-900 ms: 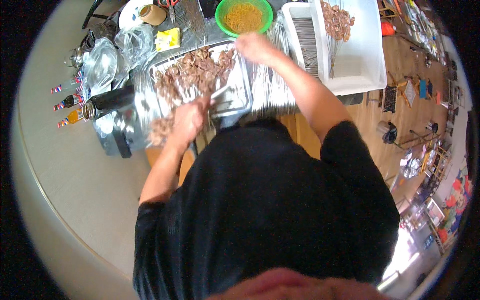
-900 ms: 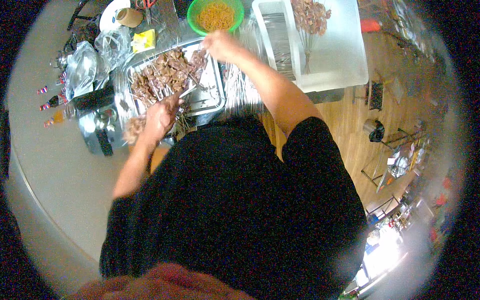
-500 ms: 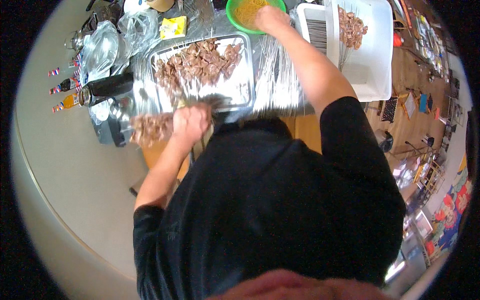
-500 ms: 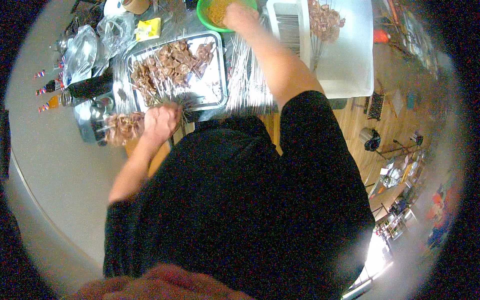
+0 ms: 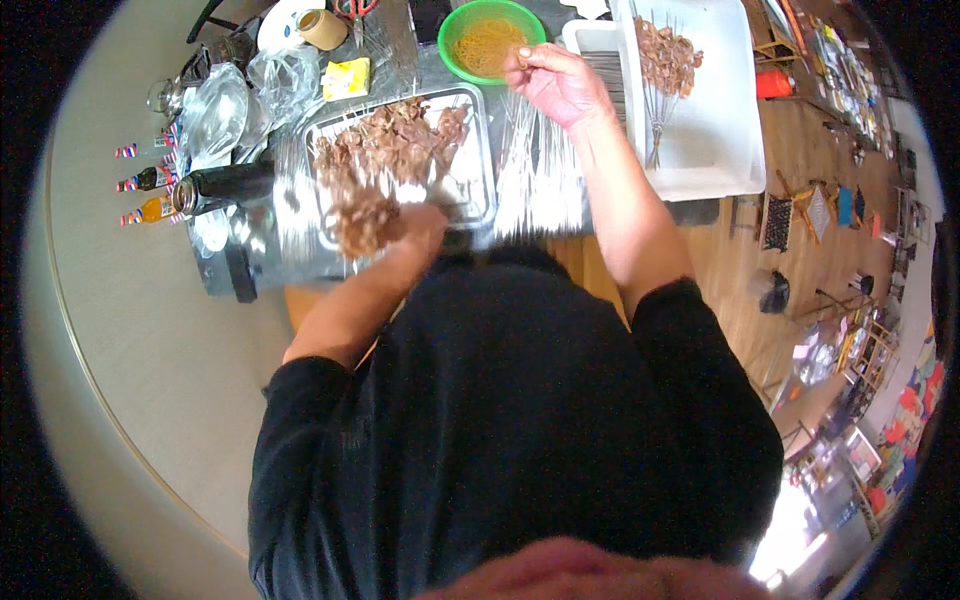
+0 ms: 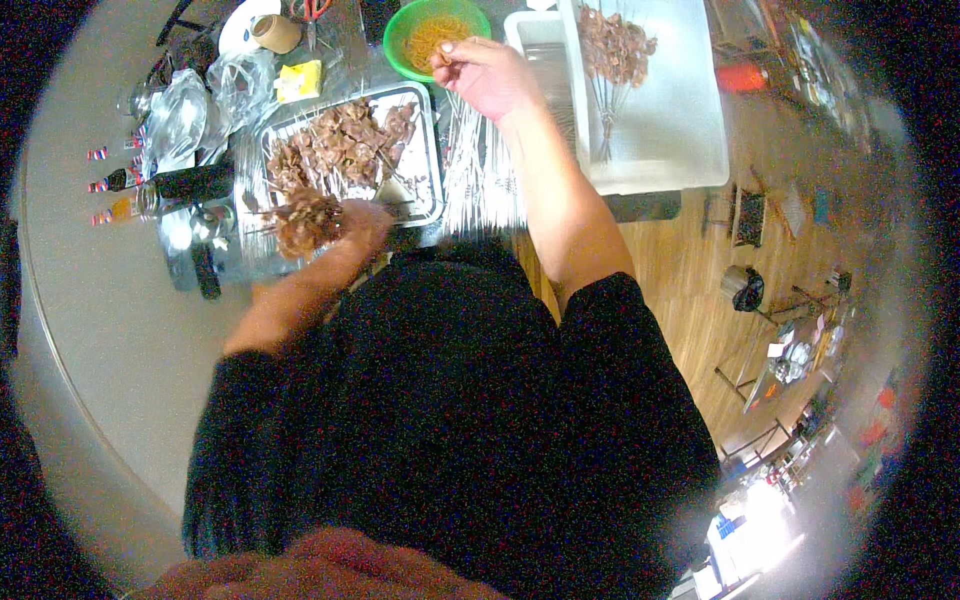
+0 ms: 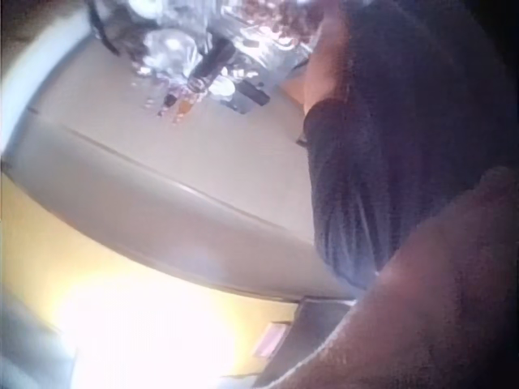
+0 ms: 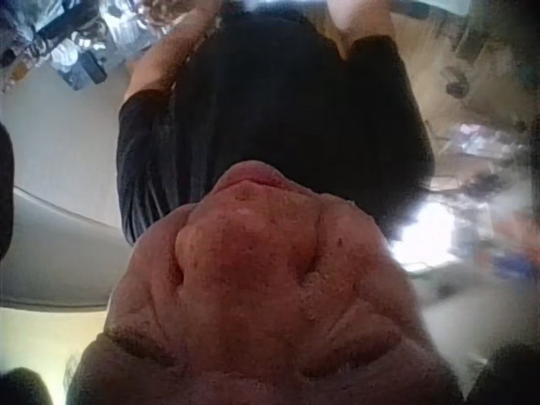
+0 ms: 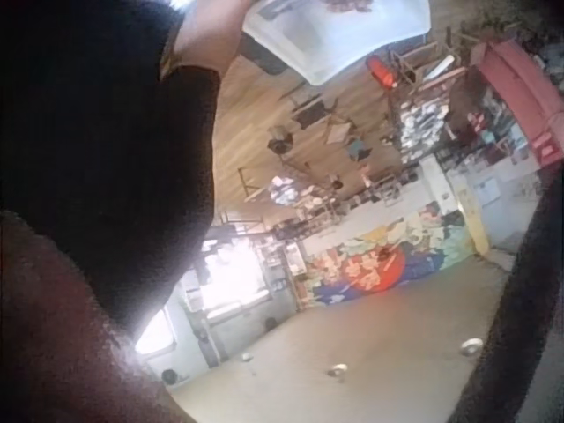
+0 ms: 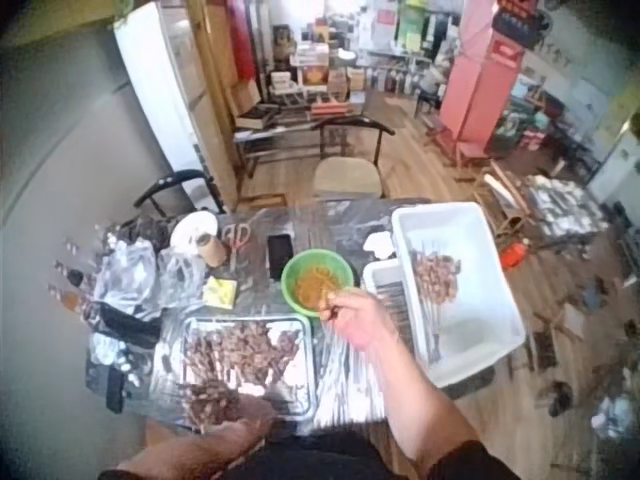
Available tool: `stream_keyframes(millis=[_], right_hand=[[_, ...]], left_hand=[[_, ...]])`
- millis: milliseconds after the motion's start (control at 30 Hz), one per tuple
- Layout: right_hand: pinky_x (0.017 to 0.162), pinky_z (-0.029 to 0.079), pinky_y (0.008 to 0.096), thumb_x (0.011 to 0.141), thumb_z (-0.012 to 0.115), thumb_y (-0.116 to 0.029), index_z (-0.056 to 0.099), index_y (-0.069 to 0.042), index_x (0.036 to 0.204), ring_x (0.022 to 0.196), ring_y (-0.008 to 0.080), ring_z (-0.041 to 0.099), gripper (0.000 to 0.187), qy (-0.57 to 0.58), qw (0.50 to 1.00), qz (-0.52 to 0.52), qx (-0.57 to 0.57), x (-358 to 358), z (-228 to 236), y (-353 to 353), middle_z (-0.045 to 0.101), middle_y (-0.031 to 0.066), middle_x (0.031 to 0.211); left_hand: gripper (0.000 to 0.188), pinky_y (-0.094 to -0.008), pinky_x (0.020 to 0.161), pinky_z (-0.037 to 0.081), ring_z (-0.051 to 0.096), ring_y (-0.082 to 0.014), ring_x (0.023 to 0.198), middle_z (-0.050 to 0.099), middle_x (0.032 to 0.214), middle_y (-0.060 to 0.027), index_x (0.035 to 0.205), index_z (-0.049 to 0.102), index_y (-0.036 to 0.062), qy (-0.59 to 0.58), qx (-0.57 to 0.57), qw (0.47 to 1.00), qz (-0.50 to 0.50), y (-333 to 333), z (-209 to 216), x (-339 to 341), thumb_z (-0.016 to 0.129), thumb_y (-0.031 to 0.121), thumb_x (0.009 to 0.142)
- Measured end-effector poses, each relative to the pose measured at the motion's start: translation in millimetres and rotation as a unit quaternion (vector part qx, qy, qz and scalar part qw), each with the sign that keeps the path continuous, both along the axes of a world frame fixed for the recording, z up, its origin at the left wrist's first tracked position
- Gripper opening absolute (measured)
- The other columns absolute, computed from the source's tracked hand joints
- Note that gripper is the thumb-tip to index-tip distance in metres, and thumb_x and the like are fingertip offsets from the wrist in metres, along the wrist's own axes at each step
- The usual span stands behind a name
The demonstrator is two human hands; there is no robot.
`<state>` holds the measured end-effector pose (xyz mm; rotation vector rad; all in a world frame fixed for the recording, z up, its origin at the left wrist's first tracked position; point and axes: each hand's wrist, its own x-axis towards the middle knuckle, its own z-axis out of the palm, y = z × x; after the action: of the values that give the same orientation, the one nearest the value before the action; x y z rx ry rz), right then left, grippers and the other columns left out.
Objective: The person repeatedly picks up small brown pieces from a tray and threads them onto metal skewers. They place the completed skewers into a white container. The process is repetitive and continues throughout the clip.
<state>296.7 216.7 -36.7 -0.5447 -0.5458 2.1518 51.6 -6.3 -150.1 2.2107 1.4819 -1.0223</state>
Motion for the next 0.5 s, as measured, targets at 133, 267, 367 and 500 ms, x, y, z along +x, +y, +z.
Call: stream_keyframes(millis=[133,267,367,500], right_hand=[[0.073,0.05,0.0315,0.089,0.069,-0.002,0.071,0.001,0.09,0.091,0.0213,0.064,0.003,0.031,0.999,-0.018,-0.019,7,20,-33,0.069,0.014,0.1],[0.067,0.047,0.0289,0.091,0.069,-0.003,0.07,0.0,0.089,0.08,0.0179,0.061,0.004,-0.057,0.998,-0.007,0.03,14,35,-51,0.068,0.0132,0.093],[0.061,0.048,0.0271,0.096,0.066,-0.01,0.067,-0.001,0.095,0.074,0.0178,0.066,0.009,-0.197,0.979,-0.01,0.045,10,62,-69,0.066,0.0084,0.082],[0.053,0.05,0.0256,0.102,0.058,-0.016,0.061,-0.004,0.096,0.073,0.0178,0.068,0.014,-0.149,0.988,0.03,0.03,5,70,-78,0.065,0.0085,0.08]], left_hand=[[0.025,-0.0441,0.067,0.054,0.071,-0.0244,0.088,0.074,0.095,-0.0054,0.099,0.076,0.0141,0.021,0.179,0.964,-0.195,-18,56,-15,0.053,0.023,0.095],[0.024,-0.0504,0.064,0.056,0.073,-0.0342,0.078,0.073,0.087,-0.0154,0.1,0.073,0.0143,-0.133,0.143,0.977,0.085,12,116,-16,0.052,0.024,0.092],[0.024,-0.0526,0.064,0.055,0.07,-0.041,0.072,0.069,0.076,-0.0227,0.097,0.072,0.0111,-0.304,0.201,0.915,0.172,24,189,-9,0.056,0.028,0.092],[0.028,-0.053,0.07,0.053,0.068,-0.0431,0.078,0.069,0.079,-0.0217,0.09,0.067,0.0079,-0.291,0.209,0.909,0.214,31,220,-8,0.057,0.032,0.097]])
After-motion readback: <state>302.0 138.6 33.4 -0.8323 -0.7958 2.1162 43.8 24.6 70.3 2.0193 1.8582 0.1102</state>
